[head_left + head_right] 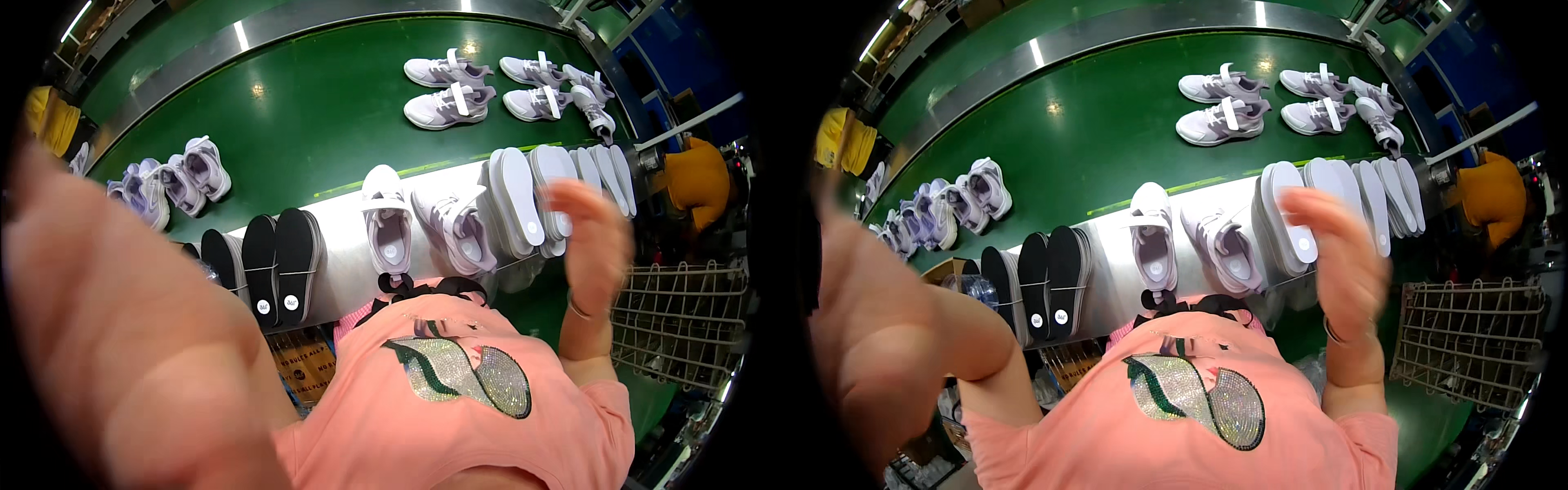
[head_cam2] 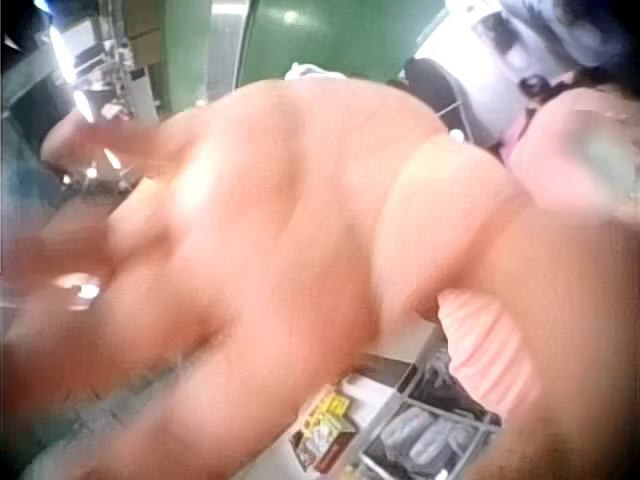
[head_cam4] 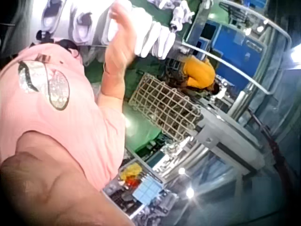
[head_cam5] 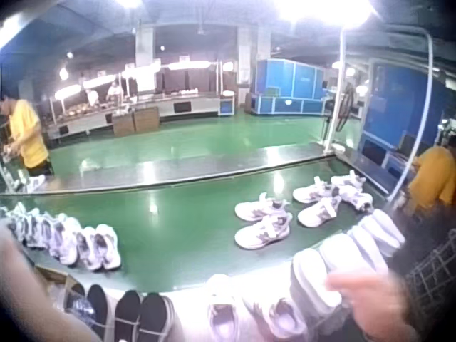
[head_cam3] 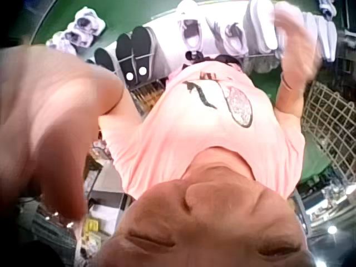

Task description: The person matches white insoles to purple and white sneakers on a conveyor belt, placing the insoles into the shoes and then picking up a stack of white outsoles.

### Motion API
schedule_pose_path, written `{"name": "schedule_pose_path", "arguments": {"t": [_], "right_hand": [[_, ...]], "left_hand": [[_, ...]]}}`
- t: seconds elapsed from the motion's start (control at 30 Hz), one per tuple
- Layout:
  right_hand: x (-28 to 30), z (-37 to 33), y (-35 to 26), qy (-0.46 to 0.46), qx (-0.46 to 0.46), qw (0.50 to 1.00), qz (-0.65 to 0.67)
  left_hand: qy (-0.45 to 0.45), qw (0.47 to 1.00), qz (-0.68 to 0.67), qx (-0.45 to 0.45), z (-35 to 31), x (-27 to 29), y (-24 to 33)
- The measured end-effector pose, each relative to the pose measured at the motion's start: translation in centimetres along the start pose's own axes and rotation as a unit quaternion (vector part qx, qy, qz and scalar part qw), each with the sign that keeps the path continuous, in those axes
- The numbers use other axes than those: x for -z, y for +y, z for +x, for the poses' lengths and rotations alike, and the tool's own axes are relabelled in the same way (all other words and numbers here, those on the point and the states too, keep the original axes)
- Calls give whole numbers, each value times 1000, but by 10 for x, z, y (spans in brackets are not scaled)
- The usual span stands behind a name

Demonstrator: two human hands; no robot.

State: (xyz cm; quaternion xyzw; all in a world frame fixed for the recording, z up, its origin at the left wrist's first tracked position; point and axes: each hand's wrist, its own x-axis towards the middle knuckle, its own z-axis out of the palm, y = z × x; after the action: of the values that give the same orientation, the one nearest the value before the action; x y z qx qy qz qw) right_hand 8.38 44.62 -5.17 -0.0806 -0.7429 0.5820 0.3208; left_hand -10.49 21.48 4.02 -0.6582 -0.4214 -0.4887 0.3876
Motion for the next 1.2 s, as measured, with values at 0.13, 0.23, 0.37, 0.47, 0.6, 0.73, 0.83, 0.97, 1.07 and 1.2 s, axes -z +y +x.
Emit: {"name": "schedule_pose_path", "arguments": {"t": [0.13,0.23,0.37,0.47,0.6,0.73,0.83,0.97,1.07,1.2], "right_hand": [[18,-61,117,-226,-236,868,-373],[12,-98,166,-222,-333,864,-305],[-24,-78,158,-199,-281,905,-251],[-50,-69,167,-276,-305,888,-203],[-39,-26,173,-387,-269,868,-155],[-13,54,191,-285,-118,901,-305],[12,119,244,-164,3,888,-429],[31,180,294,-123,28,814,-567],[44,206,337,-162,-12,761,-628],[37,221,350,-263,-6,698,-666]], "left_hand": [[42,897,-68,435,-102,-53,-1],[-123,658,-109,735,-183,-90,43],[-429,640,77,633,-238,-143,67],[-513,567,68,641,-231,-162,40],[-466,584,146,649,-255,-155,-7],[-397,602,270,638,-266,-141,-71],[-359,562,306,679,-263,-122,-121],[-256,697,337,579,-275,-111,-125],[-205,753,330,531,-290,-131,-84],[-236,724,186,621,-284,-150,-23]]}}
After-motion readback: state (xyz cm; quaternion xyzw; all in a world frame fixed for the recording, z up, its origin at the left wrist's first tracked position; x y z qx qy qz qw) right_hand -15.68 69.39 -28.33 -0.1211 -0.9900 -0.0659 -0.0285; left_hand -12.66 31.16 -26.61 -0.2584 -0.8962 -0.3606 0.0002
